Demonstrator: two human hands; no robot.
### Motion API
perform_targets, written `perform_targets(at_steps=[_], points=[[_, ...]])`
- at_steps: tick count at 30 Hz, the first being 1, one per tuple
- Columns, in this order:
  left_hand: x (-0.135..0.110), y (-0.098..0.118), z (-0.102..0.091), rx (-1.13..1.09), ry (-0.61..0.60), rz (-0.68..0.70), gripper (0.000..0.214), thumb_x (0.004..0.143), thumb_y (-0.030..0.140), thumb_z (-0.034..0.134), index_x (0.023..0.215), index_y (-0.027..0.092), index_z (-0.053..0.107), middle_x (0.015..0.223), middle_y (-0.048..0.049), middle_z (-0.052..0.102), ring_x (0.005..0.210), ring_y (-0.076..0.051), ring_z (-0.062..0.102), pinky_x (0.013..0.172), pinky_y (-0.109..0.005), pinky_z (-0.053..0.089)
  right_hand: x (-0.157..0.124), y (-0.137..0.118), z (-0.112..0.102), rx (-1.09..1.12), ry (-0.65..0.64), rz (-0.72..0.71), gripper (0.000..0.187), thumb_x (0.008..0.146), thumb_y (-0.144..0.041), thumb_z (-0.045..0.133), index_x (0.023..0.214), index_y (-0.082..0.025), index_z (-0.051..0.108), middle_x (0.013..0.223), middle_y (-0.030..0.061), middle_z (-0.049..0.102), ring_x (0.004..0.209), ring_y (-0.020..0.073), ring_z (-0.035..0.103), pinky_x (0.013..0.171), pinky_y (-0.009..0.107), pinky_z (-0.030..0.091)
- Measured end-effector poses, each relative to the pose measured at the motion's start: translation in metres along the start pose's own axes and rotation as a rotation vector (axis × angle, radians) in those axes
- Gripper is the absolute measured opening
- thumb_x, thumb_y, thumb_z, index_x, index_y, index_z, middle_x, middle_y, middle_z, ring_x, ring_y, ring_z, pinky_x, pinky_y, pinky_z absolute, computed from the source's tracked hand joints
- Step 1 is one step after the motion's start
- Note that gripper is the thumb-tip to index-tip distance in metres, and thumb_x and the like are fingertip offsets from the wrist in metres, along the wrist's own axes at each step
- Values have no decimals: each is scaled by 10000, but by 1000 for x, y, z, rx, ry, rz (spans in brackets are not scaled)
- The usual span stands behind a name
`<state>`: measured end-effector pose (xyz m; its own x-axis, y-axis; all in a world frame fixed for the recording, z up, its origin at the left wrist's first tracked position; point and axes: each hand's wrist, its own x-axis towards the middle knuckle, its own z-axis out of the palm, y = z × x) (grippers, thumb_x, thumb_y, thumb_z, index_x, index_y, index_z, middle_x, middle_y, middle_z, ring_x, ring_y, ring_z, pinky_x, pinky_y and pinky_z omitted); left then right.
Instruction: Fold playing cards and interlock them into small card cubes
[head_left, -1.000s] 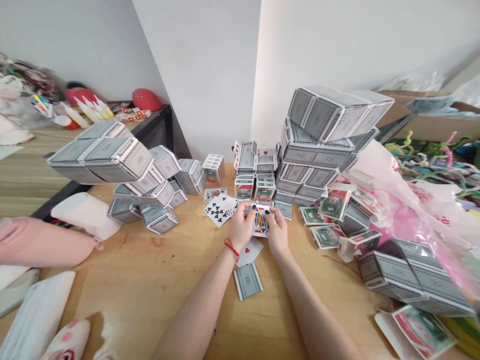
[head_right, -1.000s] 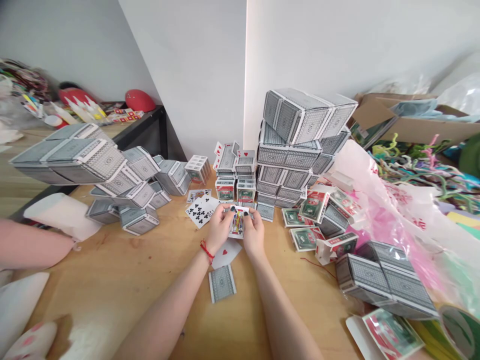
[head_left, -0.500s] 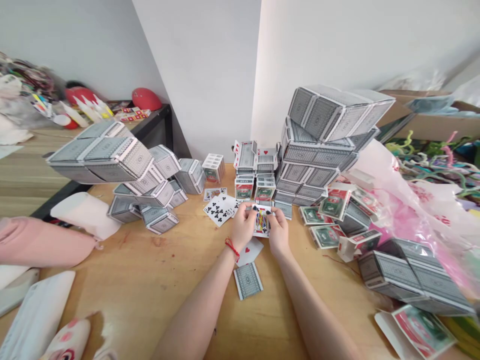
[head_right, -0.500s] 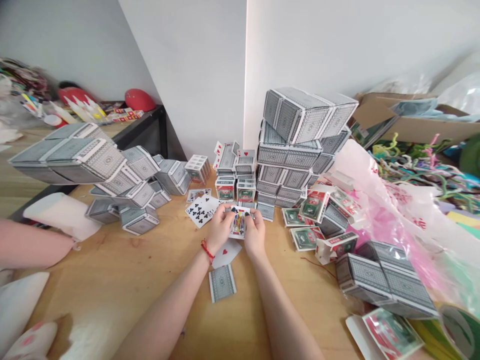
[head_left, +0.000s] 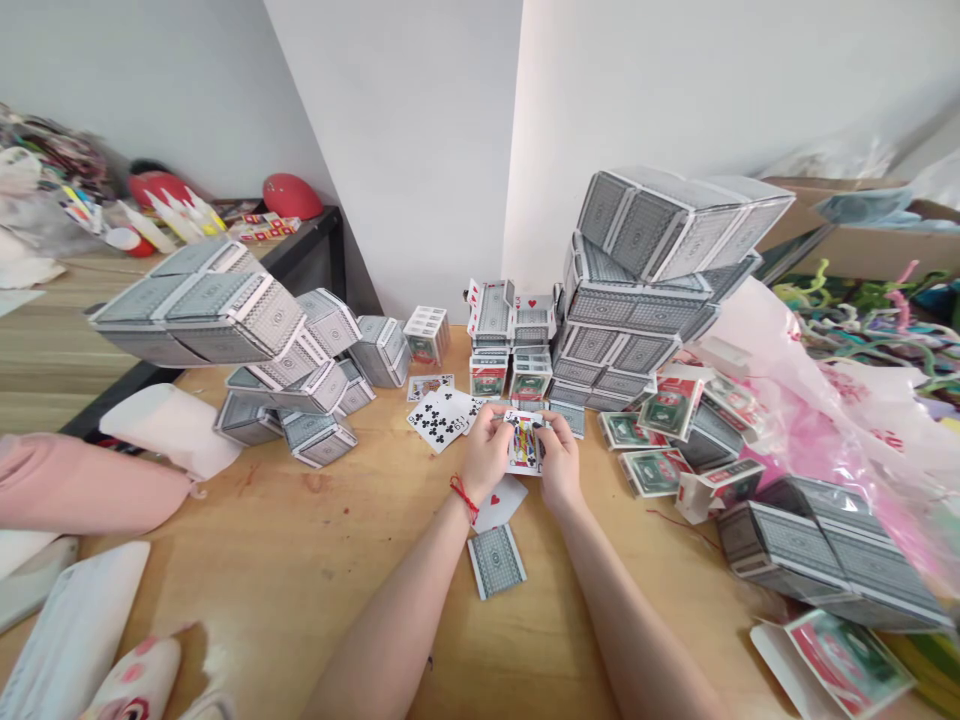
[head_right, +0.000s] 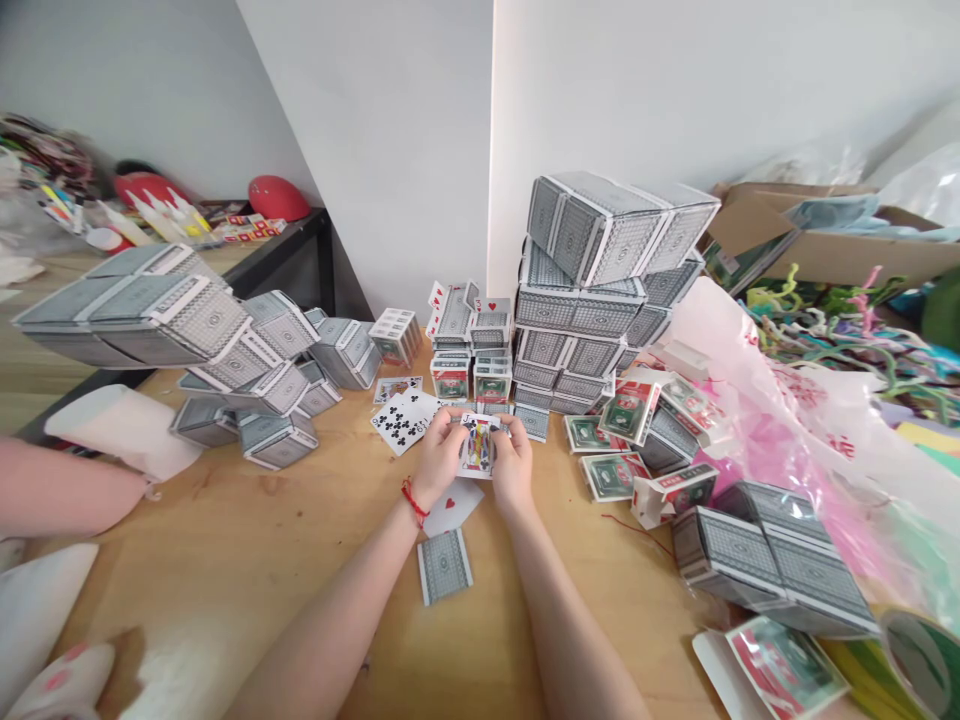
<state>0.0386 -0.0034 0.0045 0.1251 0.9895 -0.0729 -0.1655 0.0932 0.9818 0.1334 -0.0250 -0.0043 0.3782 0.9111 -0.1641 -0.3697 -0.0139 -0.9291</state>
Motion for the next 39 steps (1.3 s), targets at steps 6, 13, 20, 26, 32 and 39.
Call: perform_targets(at_steps=[6,13,20,26,32,39], points=[[3,-1,0,-126,21,-41,75,666,179,458,725,160,501,564,45,462,477,-66,423,453,-178,333,3,-1,-2,142,-70,124,161,593,-209,514,752,-211,532,602,-49,531,526,115,471,483,215,386],[2,-1,2,-220,26,-42,47,632,146,434,652,166,472,548,50,403,480,-67,377,464,-191,303,2,-3,-2,194,-113,161,102,591,-180,522,683,-199,560,621,-40,539,494,97,447,456,207,351],[1,0,1,-83,46,-7,86,642,155,422,621,158,505,619,16,468,564,-95,423,495,-209,315,0,-2,-2,167,-133,117,92,606,-202,528,676,-191,588,557,-47,530,477,96,438,461,205,340],[2,-2,-2,-65,86,17,97,660,172,406,597,167,480,552,33,449,499,-88,406,473,-208,313,0,0,1,169,-137,154,169,594,-207,531,754,-201,583,635,-42,585,522,116,493,494,221,372],[-2,4,0,77,117,152,103,652,140,405,579,173,469,567,29,471,553,-96,441,526,-206,343,3,1,-2,195,-149,223,118,578,-185,536,690,-192,571,590,-49,567,534,117,505,501,217,374],[-4,4,-2,115,110,187,109,663,131,395,583,176,455,570,30,450,567,-102,436,544,-209,349,3,0,-4,252,-209,284,122,584,-164,539,697,-201,571,579,-52,557,506,114,497,491,226,378]])
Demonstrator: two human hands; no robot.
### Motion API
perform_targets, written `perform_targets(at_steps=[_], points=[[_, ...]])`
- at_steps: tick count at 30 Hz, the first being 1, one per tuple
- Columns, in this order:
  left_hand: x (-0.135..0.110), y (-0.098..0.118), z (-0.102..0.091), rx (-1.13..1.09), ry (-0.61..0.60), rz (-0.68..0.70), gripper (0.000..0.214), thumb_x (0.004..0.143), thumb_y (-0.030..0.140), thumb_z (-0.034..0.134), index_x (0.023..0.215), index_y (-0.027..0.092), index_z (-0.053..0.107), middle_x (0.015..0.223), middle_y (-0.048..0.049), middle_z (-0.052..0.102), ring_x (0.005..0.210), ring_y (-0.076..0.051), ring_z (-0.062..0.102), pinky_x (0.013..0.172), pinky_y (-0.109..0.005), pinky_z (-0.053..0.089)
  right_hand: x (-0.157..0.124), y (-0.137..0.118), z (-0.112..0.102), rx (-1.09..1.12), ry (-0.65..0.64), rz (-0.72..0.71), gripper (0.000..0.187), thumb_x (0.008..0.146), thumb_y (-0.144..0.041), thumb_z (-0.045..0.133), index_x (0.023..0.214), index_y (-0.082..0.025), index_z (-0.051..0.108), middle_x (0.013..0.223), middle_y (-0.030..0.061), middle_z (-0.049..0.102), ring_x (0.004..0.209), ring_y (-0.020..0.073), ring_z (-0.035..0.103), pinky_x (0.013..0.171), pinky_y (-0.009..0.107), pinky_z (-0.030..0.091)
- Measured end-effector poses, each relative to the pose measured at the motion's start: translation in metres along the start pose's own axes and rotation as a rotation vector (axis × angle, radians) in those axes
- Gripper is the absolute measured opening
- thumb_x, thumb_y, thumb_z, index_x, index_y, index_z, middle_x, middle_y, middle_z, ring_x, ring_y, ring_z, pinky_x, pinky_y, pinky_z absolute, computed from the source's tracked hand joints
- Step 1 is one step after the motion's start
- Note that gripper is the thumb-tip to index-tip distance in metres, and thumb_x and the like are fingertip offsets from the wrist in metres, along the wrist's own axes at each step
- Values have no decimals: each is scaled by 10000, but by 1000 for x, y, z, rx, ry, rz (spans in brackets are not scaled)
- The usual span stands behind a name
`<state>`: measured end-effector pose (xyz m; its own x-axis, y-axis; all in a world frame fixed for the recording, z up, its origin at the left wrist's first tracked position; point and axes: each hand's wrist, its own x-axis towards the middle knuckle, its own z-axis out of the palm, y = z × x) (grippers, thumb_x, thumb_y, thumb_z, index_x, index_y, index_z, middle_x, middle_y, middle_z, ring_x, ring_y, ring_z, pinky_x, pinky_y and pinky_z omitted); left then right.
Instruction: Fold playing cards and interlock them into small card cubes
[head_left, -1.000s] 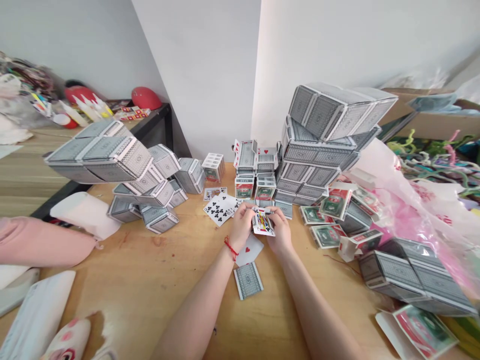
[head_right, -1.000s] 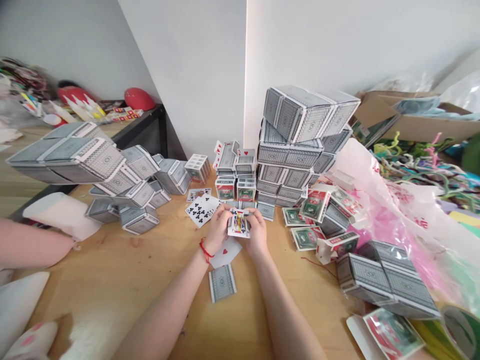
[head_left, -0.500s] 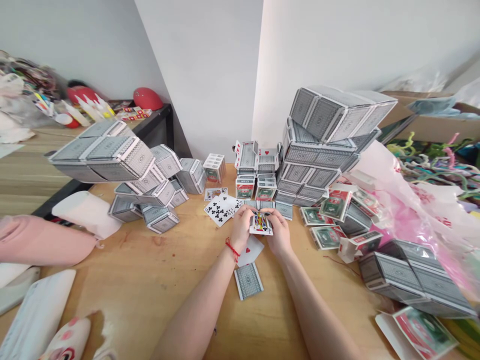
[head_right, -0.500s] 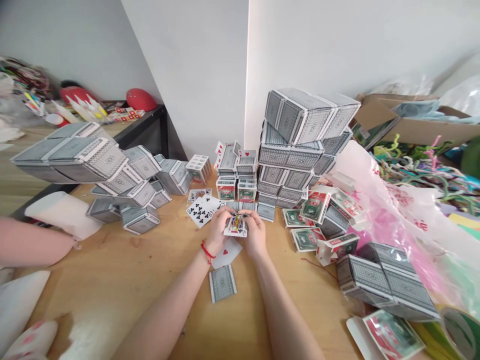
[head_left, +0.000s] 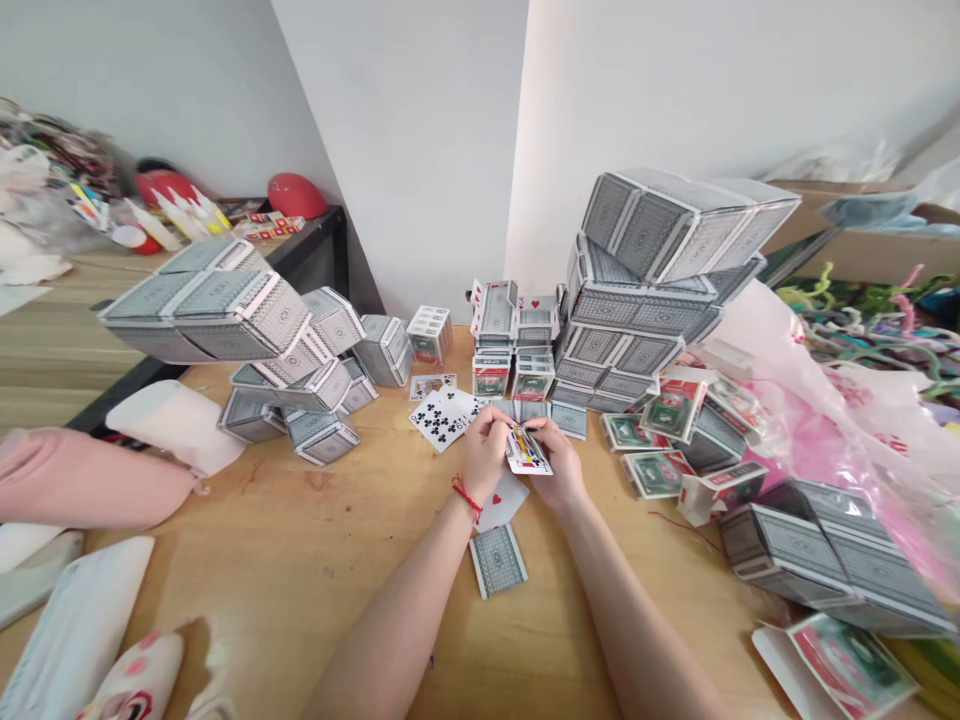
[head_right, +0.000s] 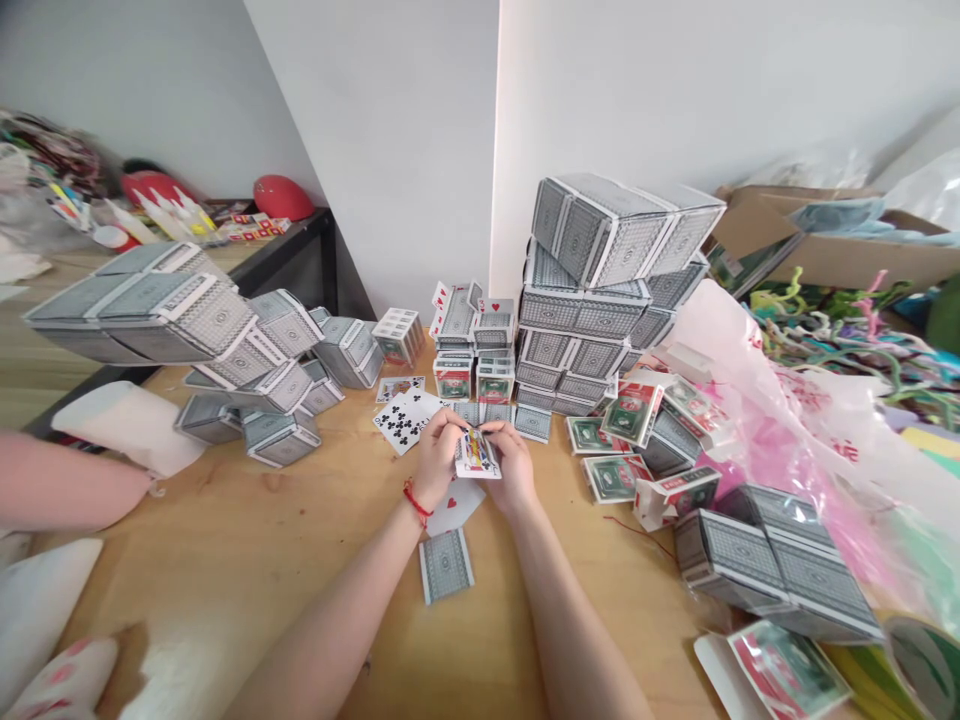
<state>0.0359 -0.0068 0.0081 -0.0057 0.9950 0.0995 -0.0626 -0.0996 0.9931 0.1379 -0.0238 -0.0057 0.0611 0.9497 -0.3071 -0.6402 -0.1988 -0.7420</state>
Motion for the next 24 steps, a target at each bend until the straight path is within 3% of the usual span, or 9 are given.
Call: perform_targets(at_steps=[12,18,21,24], points=[[3,-3,-2,-74,41,-53,123,659,153,398,585,174,494,606,18,490,575,-102,463,551,-219,361,-7,-7,7,118,-67,102,91,620,-213,566,707,-187,563,552,-40,547,496,116,503,469,225,396],[3,0,-7,-117,-38,-21,135,645,136,405,557,167,503,596,8,489,577,-111,444,539,-235,336,-7,-5,10,44,-33,208,102,662,-242,595,634,-167,531,508,-34,551,447,97,505,424,194,392],[2,2,-8,-127,-52,-29,141,638,150,404,515,169,470,542,8,442,534,-109,405,508,-240,311,-9,-4,9,-5,-128,347,121,683,-245,568,621,-167,500,440,-53,507,310,60,389,284,160,256],[2,4,-9,-104,-57,-37,146,629,157,412,488,176,442,526,5,419,512,-109,380,492,-242,301,-10,-7,5,-7,-329,491,202,720,-320,532,613,-154,487,364,-61,465,222,22,219,233,141,137]])
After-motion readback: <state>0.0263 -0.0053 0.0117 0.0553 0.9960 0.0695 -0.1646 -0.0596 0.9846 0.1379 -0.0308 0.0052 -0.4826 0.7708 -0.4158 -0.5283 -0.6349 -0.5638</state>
